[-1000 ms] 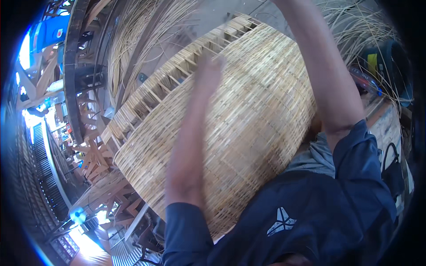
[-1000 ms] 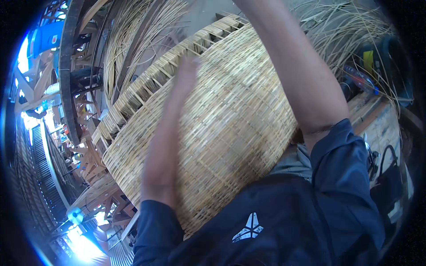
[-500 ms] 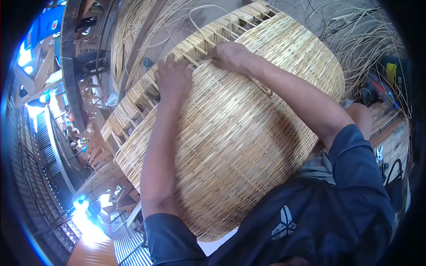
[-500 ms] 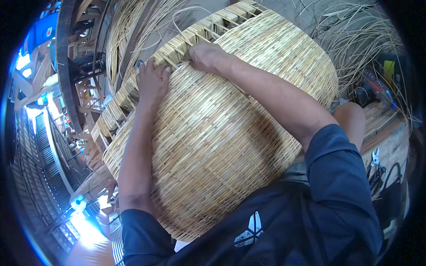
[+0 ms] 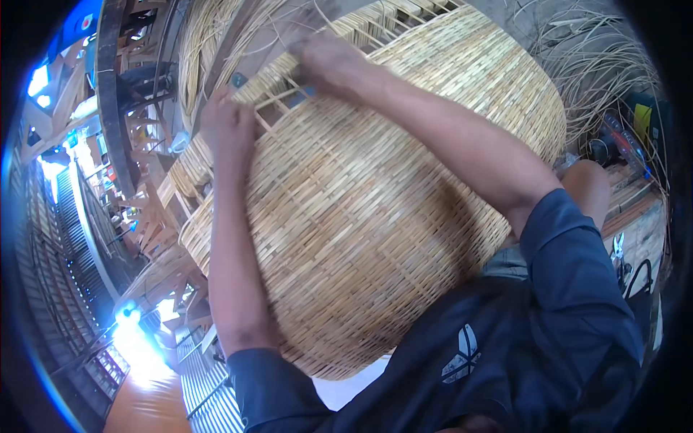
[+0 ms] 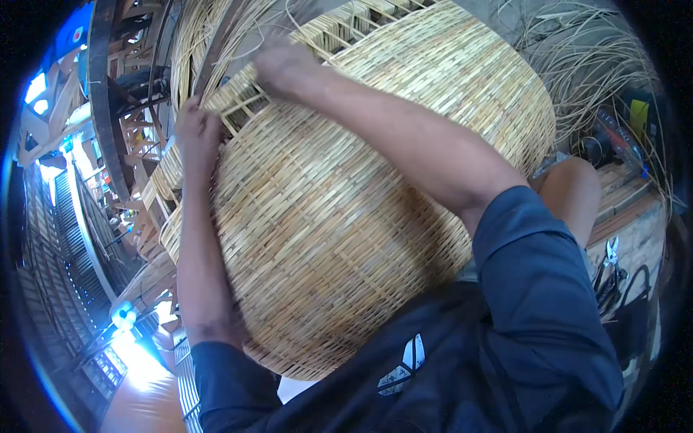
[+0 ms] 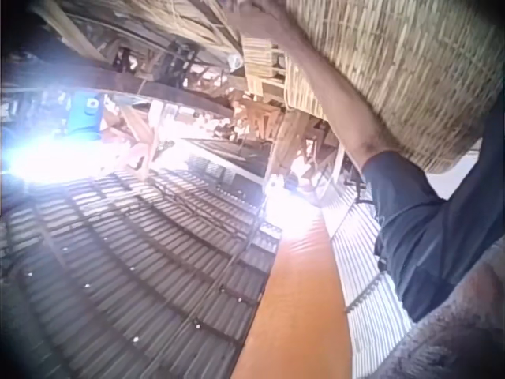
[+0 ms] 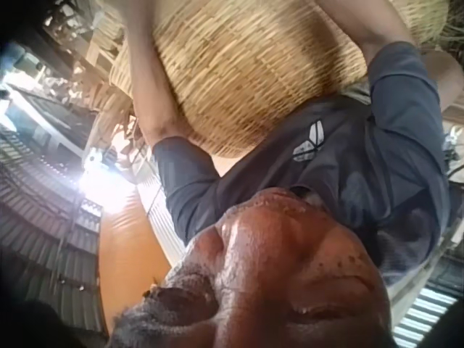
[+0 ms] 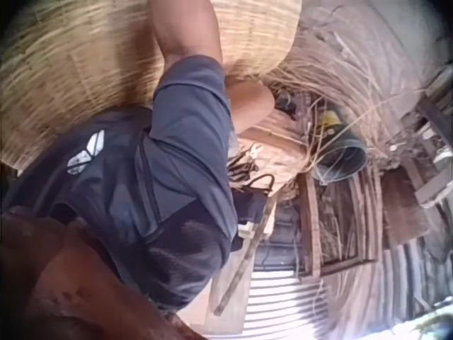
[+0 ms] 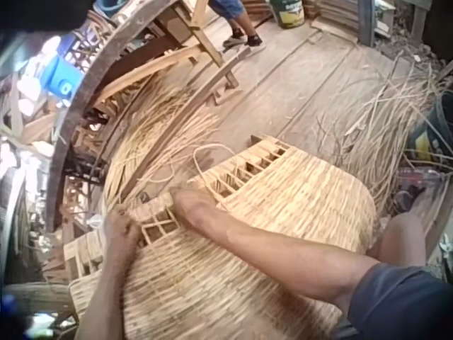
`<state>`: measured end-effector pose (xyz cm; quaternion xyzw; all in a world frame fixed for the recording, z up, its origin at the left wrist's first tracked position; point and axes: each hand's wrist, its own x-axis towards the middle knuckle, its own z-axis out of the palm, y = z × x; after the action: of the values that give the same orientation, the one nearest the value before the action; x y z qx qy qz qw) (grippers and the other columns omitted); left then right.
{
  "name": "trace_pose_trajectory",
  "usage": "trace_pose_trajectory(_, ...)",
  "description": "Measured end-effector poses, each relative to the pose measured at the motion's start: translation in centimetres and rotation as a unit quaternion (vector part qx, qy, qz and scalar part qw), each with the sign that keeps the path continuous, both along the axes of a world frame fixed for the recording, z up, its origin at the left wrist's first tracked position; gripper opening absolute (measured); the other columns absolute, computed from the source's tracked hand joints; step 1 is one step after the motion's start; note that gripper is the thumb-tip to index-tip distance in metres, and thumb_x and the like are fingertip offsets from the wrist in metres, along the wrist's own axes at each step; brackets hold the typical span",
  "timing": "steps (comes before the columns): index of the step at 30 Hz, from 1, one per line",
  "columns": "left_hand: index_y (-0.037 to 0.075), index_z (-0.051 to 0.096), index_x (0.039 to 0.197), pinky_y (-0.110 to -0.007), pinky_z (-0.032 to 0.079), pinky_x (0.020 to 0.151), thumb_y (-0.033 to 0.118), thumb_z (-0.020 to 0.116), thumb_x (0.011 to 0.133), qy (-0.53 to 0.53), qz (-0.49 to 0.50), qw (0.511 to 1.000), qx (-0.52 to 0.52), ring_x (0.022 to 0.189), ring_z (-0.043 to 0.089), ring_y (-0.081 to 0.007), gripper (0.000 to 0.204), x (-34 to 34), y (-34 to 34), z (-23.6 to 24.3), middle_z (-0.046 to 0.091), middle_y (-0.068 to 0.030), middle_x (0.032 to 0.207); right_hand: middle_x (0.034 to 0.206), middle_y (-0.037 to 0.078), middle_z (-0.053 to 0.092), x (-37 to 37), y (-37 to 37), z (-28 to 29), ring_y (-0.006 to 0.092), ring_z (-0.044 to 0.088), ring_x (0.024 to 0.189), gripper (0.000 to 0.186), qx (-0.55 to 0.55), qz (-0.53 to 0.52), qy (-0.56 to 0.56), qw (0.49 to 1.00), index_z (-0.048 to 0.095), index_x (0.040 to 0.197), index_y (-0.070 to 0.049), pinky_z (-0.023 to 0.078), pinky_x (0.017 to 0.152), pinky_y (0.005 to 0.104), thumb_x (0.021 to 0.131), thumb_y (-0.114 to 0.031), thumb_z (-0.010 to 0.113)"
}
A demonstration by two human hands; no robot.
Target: Weaving a bamboo structure using strips of bamboo, a hammer, and a knife.
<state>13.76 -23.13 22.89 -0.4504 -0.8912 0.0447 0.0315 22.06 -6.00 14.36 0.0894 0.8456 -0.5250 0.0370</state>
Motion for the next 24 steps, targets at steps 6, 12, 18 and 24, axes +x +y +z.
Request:
trace_pose_trajectory(6, 0.0, 0.063, 0.074, -0.043, 0.04, 0.087, 0.02, 0.052, 0.085, -0.065, 0.085, 0.99, 0.092, 0.099, 0.053, -0.0345, 0.026, 1.4, 0.6, 2.6, 0.059, -0.0166, 0.106, 0.099, 0.01, 0.066, -1.5, -1.5, 1.8, 0.0281, 0.063, 0.093, 0.025, -0.051, 0.066, 0.077, 0.993, 0.065, 0.103, -0.01, 0.05, 0.079, 0.0379, 0.09, -0.025, 0.049)
trace_pose_trajectory(12, 0.008, 0.062, 0.112, -0.057, 0.029, 0.098, 0.035, 0.043, 0.092, 0.065, 0.084, 0.984, -0.144, 0.124, 0.036, -0.0409, 0.039, 2.1, -0.5, -1.8, 0.043, -0.0157, 0.132, 0.101, 0.011, 0.067, -3.6, -3.9, -1.3, 0.027, 0.064, 0.098, 0.023, 0.146, 0.081, -0.014, 0.986, 0.065, 0.105, -0.01, 0.051, 0.078, 0.0388, 0.083, -0.016, 0.06)
trace_pose_trajectory(18, 0.003, 0.065, 0.103, -0.052, 0.028, 0.099, 0.032, 0.047, 0.09, 0.05, 0.108, 0.987, -0.111, 0.121, 0.04, -0.0362, 0.036, 1.4, 0.1, -1.9, 0.045, -0.0144, 0.131, 0.102, 0.014, 0.066, -3.1, -3.6, -0.8, 0.0307, 0.064, 0.094, 0.022, 0.008, 0.038, 0.047, 0.998, 0.065, 0.103, -0.009, 0.051, 0.079, 0.04, 0.085, -0.016, 0.057)
trace_pose_trajectory(24, -0.002, 0.065, 0.09, -0.049, 0.031, 0.096, 0.021, 0.053, 0.084, 0.081, 0.091, 0.993, 0.005, 0.118, 0.043, -0.0315, 0.026, 1.2, -1.1, -1.9, 0.05, -0.0154, 0.124, 0.101, 0.003, 0.065, 0.5, -4.6, -0.2, 0.0215, 0.054, 0.107, 0.023, 0.166, -0.042, 0.104, 0.98, 0.064, 0.105, -0.018, 0.037, 0.094, 0.0389, 0.083, -0.018, 0.057)
